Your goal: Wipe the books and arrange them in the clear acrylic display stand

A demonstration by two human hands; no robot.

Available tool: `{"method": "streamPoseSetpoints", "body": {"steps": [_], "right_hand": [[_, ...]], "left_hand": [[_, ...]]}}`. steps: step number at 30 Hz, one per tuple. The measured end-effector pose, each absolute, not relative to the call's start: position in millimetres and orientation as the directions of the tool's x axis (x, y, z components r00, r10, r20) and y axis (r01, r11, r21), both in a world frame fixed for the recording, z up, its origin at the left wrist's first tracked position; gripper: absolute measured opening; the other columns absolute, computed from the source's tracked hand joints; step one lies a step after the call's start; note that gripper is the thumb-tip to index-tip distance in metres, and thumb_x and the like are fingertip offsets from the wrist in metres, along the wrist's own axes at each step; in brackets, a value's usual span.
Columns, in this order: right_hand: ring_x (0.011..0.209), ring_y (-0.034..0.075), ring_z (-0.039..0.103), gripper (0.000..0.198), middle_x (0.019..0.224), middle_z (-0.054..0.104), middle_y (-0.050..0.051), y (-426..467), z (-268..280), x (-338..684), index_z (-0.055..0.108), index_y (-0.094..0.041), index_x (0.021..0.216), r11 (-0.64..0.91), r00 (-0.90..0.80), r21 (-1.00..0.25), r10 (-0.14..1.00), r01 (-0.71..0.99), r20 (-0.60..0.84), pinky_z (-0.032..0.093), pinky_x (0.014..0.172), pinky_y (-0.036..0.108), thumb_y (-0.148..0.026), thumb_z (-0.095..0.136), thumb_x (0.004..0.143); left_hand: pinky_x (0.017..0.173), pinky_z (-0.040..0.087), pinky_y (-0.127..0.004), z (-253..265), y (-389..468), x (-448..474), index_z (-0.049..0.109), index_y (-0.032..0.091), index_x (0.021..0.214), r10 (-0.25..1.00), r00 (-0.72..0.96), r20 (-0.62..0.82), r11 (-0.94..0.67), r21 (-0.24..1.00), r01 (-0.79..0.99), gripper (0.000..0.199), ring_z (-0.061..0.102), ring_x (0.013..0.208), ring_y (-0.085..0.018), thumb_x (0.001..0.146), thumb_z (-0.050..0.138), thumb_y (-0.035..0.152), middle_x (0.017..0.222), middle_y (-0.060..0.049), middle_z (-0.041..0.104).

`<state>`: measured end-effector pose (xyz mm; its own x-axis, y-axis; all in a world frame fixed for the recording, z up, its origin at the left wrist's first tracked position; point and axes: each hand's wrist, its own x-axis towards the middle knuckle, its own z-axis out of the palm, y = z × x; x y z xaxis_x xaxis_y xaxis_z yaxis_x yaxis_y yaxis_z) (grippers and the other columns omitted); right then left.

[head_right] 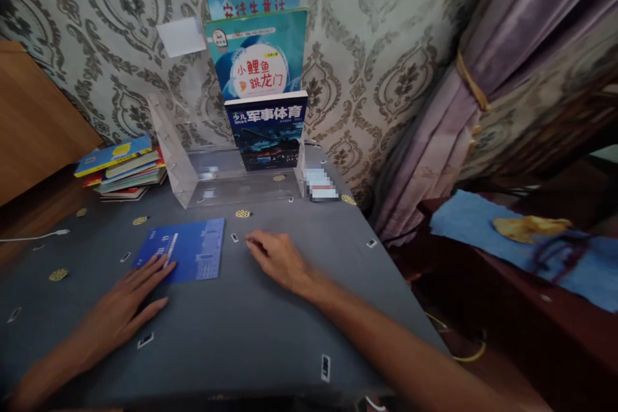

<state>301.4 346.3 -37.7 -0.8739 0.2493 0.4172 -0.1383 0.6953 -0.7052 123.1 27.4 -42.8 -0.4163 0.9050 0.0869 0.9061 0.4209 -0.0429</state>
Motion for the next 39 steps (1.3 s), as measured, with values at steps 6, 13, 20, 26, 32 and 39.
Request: {"method": "streamPoseSetpoints", "body": {"steps": [6,13,20,26,32,39], "right_hand": [[0.09,0.021,0.071,0.028,0.099,0.075,0.01,337,-30,309,0.069,-0.018,0.109,0.814,-0.808,-0.492,0.048,-0.31,0.588,0.057,0.084,0.034,-0.028,0.043,0.104],[0.113,0.022,0.066,0.029,0.117,0.072,0.011,330,-27,311,0.063,-0.016,0.124,0.832,-0.894,-0.465,-0.075,-0.301,0.443,0.051,0.105,0.041,-0.027,0.044,0.105],[0.123,0.023,0.062,0.033,0.128,0.068,0.015,338,-40,307,0.06,-0.014,0.128,0.832,-0.93,-0.516,0.002,-0.202,0.369,0.049,0.108,0.044,-0.024,0.036,0.107],[0.136,0.025,0.052,0.037,0.143,0.058,0.018,344,-53,305,0.052,-0.014,0.137,0.867,-0.927,-0.476,0.047,-0.146,0.372,0.044,0.113,0.05,-0.015,0.042,0.101],[0.144,0.029,0.043,0.048,0.151,0.049,0.022,347,-52,312,0.043,-0.011,0.147,0.912,-0.951,-0.408,0.093,-0.038,0.295,0.037,0.119,0.055,-0.023,0.044,0.1],[0.147,0.031,0.038,0.053,0.154,0.046,0.023,373,-50,341,0.046,-0.006,0.147,0.934,-0.95,-0.321,0.231,0.157,0.209,0.036,0.12,0.054,-0.036,0.043,0.102]], "left_hand": [[0.111,0.043,-0.058,-29,100,187,0.038,0.033,0.155,0.957,-0.287,0.046,0.288,-0.022,0.957,0.063,0.043,0.143,-0.034,0.099,0.04,0.062,0.159,-0.008,0.042],[0.112,0.041,-0.059,-19,148,231,0.052,0.021,0.142,0.995,-0.1,0.01,0.099,0.082,0.992,0.055,0.047,0.136,-0.033,0.102,0.039,0.056,0.144,-0.012,0.057],[0.103,0.051,-0.047,-9,167,213,0.061,0.02,0.122,0.991,-0.023,0.135,0.0,0.173,0.985,0.029,0.059,0.117,-0.024,0.105,0.038,0.024,0.123,-0.007,0.067],[0.084,0.059,-0.043,-16,191,193,0.061,0.016,0.1,0.98,-0.056,0.189,0.047,0.05,0.998,0.021,0.062,0.102,-0.025,0.102,0.04,0.021,0.106,-0.01,0.065],[0.102,0.054,-0.05,-27,199,185,0.056,0.015,0.115,0.974,-0.089,0.21,0.098,-0.033,0.995,0.02,0.053,0.133,-0.031,0.101,0.045,0.024,0.141,-0.017,0.057],[0.103,0.053,-0.049,-24,195,186,0.055,0.015,0.116,0.957,-0.262,0.122,0.272,-0.073,0.96,0.027,0.047,0.141,-0.032,0.101,0.049,0.037,0.151,-0.02,0.05]]}}
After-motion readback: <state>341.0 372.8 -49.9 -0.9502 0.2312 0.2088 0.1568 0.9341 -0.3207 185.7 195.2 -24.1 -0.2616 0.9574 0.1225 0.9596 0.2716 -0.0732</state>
